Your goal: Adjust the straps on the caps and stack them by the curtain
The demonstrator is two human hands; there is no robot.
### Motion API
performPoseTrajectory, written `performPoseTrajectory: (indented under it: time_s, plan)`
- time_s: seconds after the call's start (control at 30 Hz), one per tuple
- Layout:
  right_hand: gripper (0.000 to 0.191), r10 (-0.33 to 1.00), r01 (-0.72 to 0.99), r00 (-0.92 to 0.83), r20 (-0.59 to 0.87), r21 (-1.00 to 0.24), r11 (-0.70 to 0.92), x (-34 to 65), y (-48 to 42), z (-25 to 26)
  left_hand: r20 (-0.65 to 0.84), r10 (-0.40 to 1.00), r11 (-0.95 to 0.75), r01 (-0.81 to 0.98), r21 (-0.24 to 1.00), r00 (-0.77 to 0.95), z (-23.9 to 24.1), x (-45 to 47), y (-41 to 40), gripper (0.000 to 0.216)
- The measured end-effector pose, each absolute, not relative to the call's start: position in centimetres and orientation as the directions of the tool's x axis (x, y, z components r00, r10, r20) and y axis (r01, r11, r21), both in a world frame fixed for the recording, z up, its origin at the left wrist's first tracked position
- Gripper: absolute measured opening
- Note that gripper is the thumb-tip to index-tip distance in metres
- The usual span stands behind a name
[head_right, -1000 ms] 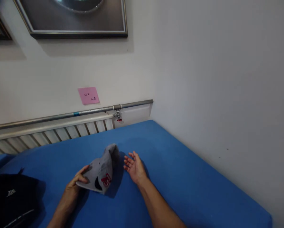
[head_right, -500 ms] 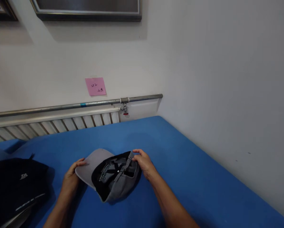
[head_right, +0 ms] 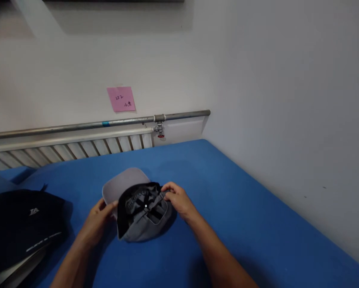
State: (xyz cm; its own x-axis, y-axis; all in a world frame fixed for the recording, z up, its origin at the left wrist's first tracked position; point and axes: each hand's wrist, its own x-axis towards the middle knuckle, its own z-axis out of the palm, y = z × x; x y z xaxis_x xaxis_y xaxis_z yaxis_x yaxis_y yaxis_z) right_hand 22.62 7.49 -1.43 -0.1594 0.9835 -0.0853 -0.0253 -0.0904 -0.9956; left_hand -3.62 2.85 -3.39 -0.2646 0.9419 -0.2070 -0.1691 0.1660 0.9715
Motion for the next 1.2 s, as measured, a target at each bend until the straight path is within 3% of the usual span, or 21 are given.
performPoseTrajectory:
  time_s: [0.1, 0.2, 0.27, 0.4, 0.5, 0.57, 0.73, 0.9, 0.93, 1.0, 1.1, 1.2]
  plan:
    - [0.033, 0.986, -0.059, -0.121, -0.115, -0.991, -0.122, 22.8, 7.4, -1.0, -0.051, 0.918, -0.048, -0.238, 0.97, -0.394, -3.4, -3.4, 3.5, 0.041]
    - [0.021, 0.967, 0.052, -0.183, -0.179, -0.984, -0.173, 22.8, 7.3, -0.9, 0.159, 0.89, -0.139, 0.077, 0.987, -0.428, -2.8, -3.0, 3.1, 0.033]
    - [0.016, 0.959, 0.106, -0.21, -0.19, -0.98, -0.171, 22.6, 7.1, -0.9, 0.285, 0.906, -0.186, 0.312, 0.932, -0.312, -2.4, -2.3, 2.5, 0.029]
    - [0.014, 0.956, 0.08, -0.254, -0.144, -0.989, -0.128, 22.4, 6.6, -0.4, 0.395, 0.917, -0.362, 0.547, 0.755, 0.061, -2.1, -0.1, 1.7, 0.03]
    - [0.012, 0.943, -0.037, -0.315, -0.108, -0.991, -0.126, 22.4, 6.3, 0.2, 0.392, 0.899, -0.414, 0.676, 0.609, 0.197, -2.1, 0.9, 1.4, 0.041]
    - [0.012, 0.941, -0.072, -0.322, -0.103, -0.989, -0.133, 22.5, 6.3, 0.4, 0.33, 0.921, -0.373, 0.71, 0.598, 0.206, -1.9, 0.9, 1.4, 0.042]
    - [0.012, 0.958, 0.052, -0.264, -0.112, -0.993, -0.102, 22.4, 6.5, -0.3, 0.042, 0.977, -0.164, 0.605, 0.779, 0.211, -0.5, 0.2, 1.1, 0.025]
    - [0.012, 0.963, 0.234, -0.243, -0.114, -0.971, -0.056, 22.3, 6.7, -1.1, -0.123, 0.938, 0.028, 0.284, 0.958, 0.322, 0.1, -0.4, 0.8, 0.019]
    - [0.013, 0.977, 0.296, -0.206, -0.057, -0.955, 0.007, 22.3, 6.6, -0.9, -0.127, 0.934, 0.051, 0.226, 0.973, 0.334, 0.1, -0.5, 0.7, 0.02]
    - [0.015, 0.975, 0.43, -0.104, 0.196, -0.875, 0.222, 22.3, 6.1, -0.3, -0.124, 0.936, 0.077, 0.153, 0.985, 0.331, -0.1, -0.7, 0.7, 0.021]
    - [0.017, 0.8, 0.505, -0.049, 0.598, -0.676, 0.537, 21.7, 4.6, 1.1, -0.121, 0.943, 0.079, 0.146, 0.986, 0.309, -0.4, -0.8, 0.7, 0.021]
    - [0.015, 0.738, 0.383, -0.224, 0.637, -0.639, 0.667, 20.5, 3.0, 1.7, -0.129, 0.943, 0.086, 0.15, 0.985, 0.308, -0.6, -0.7, 0.7, 0.02]
